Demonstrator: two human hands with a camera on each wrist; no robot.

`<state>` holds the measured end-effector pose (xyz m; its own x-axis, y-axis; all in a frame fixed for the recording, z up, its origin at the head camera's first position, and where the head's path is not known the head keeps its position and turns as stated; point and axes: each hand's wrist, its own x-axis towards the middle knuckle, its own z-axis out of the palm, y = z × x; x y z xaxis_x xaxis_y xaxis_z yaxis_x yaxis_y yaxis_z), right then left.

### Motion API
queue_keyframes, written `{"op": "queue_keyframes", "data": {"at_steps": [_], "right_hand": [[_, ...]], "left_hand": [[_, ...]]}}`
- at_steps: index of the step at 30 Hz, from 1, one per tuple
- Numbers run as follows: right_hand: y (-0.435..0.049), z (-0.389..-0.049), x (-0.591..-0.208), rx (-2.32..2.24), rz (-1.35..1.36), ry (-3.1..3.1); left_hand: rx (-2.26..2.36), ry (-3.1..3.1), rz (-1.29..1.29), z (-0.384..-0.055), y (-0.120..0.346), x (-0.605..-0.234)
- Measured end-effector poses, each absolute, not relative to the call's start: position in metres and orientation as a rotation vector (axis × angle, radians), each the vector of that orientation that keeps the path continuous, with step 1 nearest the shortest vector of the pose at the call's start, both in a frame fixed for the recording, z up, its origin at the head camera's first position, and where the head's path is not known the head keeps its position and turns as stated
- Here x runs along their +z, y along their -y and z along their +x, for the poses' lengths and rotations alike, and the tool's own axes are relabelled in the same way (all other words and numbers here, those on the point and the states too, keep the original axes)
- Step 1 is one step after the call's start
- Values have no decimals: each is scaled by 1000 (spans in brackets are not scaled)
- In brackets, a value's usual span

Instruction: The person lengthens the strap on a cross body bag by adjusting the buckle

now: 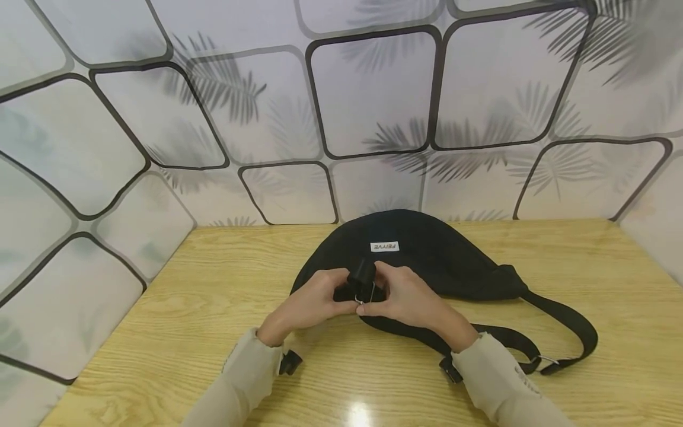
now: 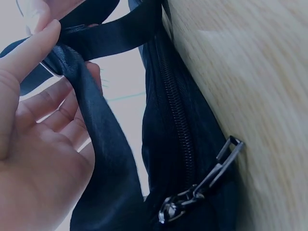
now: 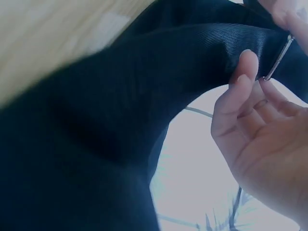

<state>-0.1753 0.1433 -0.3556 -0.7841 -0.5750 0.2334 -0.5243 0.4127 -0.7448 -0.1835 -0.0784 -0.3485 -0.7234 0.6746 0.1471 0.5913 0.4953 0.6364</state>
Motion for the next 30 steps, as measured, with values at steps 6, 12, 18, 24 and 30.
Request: {"op": "queue_keyframes", "data": {"at_steps": [6,12,18,24,30], "right_hand": [[-142,-174,-354,-1305,-1048,-2673],[-147,-175,-350,-1250,-1079,-2722],[-149,-177,-347,-1218,-1104,-2715],[-154,-176,-344,-1224,-1070,-2698],[-160,-176,-343,-1217,-1058,-2690]], "left_hand": [[1028,-2623,1141,-184,79,-348],[1023,-2605,1172,-185,81,-346],[1026,-2591,1165,-187,83,-346],[948,-2620,1158,-188,84,-345],[925,-2607,1141,-189,86,-344]]}}
